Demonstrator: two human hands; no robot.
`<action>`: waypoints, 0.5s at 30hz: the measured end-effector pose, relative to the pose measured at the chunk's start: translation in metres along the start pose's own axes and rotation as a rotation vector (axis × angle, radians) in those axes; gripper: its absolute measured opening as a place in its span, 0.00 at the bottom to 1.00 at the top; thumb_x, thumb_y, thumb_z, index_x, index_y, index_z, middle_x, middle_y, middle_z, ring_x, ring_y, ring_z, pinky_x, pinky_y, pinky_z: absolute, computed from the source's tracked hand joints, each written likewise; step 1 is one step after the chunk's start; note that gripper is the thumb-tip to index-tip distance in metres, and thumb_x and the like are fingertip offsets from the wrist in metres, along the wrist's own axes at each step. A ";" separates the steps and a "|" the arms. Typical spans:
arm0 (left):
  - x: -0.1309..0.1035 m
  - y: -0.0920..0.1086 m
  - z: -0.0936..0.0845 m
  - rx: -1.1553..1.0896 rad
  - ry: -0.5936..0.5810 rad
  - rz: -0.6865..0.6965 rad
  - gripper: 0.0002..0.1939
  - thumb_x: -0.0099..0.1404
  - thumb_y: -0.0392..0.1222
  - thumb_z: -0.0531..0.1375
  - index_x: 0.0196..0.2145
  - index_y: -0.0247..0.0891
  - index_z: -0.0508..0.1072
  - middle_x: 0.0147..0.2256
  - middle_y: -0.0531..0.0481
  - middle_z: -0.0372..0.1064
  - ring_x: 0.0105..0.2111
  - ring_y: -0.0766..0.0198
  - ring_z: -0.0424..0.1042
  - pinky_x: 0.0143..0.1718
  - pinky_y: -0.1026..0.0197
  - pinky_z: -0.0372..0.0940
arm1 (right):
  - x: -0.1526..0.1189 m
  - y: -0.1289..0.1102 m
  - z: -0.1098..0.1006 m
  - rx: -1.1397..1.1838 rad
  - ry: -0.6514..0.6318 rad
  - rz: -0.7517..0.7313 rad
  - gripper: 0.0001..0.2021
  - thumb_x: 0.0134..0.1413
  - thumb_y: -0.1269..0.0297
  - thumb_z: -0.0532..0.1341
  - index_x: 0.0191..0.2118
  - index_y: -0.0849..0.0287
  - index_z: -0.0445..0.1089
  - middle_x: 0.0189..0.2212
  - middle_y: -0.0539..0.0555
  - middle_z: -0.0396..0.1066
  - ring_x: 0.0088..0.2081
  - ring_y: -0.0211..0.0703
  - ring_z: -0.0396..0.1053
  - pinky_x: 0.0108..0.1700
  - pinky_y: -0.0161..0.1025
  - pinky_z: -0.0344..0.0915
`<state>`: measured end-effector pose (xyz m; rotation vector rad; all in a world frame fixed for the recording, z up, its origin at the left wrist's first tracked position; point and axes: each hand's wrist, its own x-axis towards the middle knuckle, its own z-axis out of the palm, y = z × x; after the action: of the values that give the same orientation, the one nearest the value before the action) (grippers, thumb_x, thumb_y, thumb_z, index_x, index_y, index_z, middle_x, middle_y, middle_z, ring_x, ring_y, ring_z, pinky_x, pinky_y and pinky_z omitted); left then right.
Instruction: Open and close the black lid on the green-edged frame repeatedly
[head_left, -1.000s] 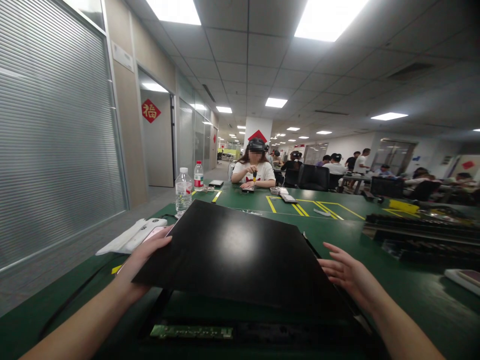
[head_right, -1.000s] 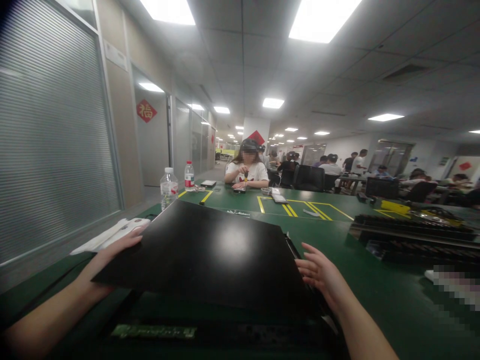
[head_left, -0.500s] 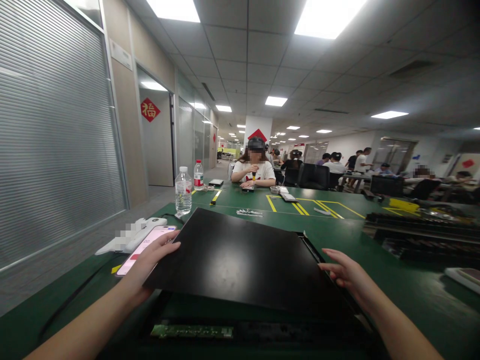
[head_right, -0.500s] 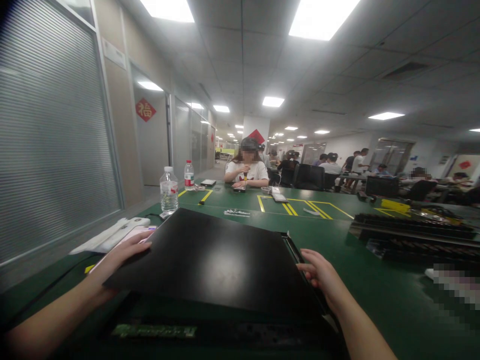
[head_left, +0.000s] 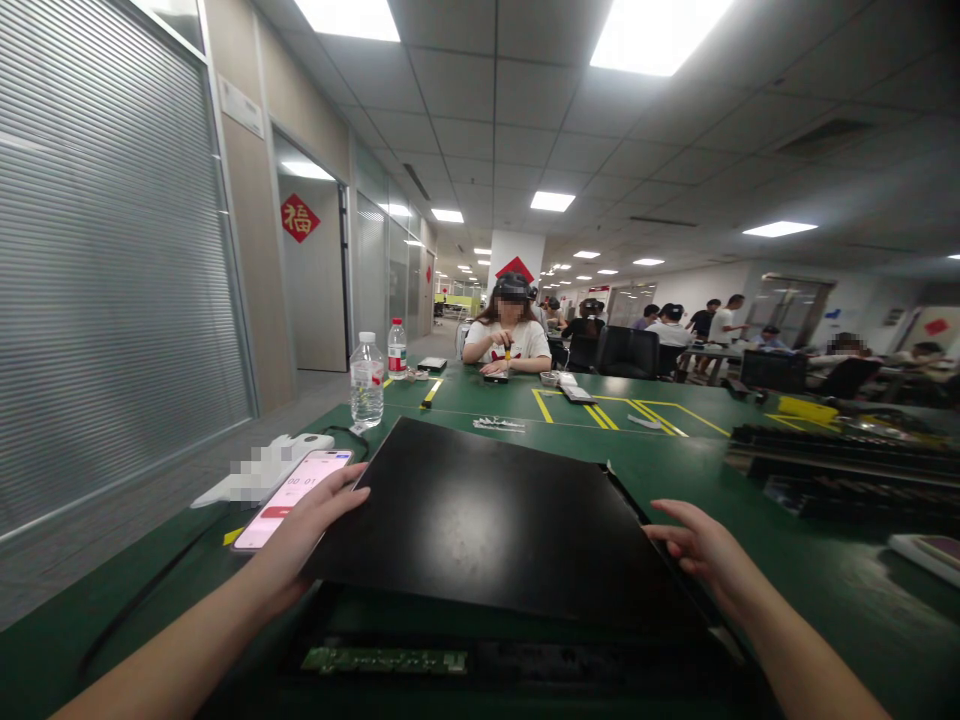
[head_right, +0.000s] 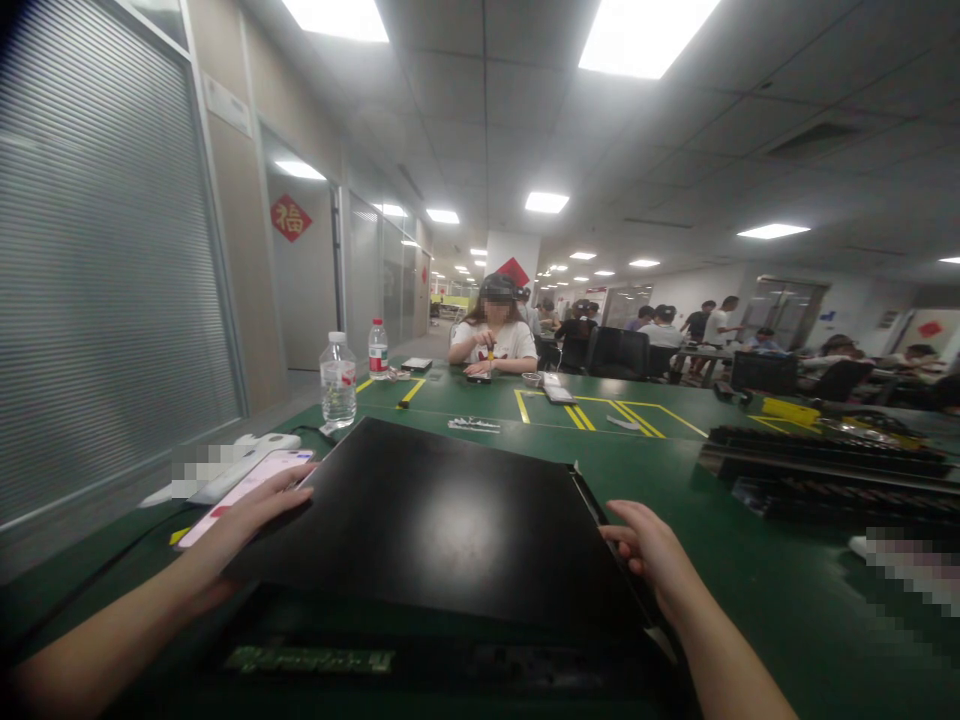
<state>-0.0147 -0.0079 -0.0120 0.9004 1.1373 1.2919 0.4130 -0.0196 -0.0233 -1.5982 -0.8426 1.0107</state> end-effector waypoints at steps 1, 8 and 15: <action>0.000 -0.001 -0.001 0.009 -0.011 -0.001 0.22 0.51 0.39 0.64 0.45 0.44 0.68 0.39 0.48 0.76 0.36 0.55 0.75 0.32 0.60 0.69 | 0.000 0.000 0.000 -0.009 0.010 -0.003 0.20 0.43 0.54 0.58 0.44 0.56 0.62 0.27 0.56 0.74 0.19 0.33 0.55 0.18 0.28 0.46; -0.004 -0.004 -0.002 0.079 -0.097 -0.016 0.28 0.51 0.44 0.64 0.50 0.41 0.65 0.38 0.48 0.76 0.37 0.55 0.75 0.32 0.62 0.68 | 0.005 0.003 -0.005 -0.047 0.066 -0.004 0.17 0.44 0.54 0.58 0.39 0.58 0.62 0.27 0.57 0.75 0.19 0.32 0.56 0.19 0.28 0.47; -0.007 0.001 0.003 0.099 -0.130 -0.059 0.30 0.52 0.45 0.64 0.52 0.39 0.62 0.35 0.47 0.77 0.37 0.55 0.75 0.34 0.61 0.68 | 0.008 0.005 -0.007 -0.080 0.082 -0.004 0.17 0.45 0.53 0.57 0.38 0.59 0.63 0.28 0.59 0.74 0.18 0.31 0.55 0.18 0.29 0.47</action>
<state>-0.0117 -0.0141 -0.0096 1.0016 1.1245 1.1215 0.4224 -0.0159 -0.0287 -1.6933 -0.8391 0.9123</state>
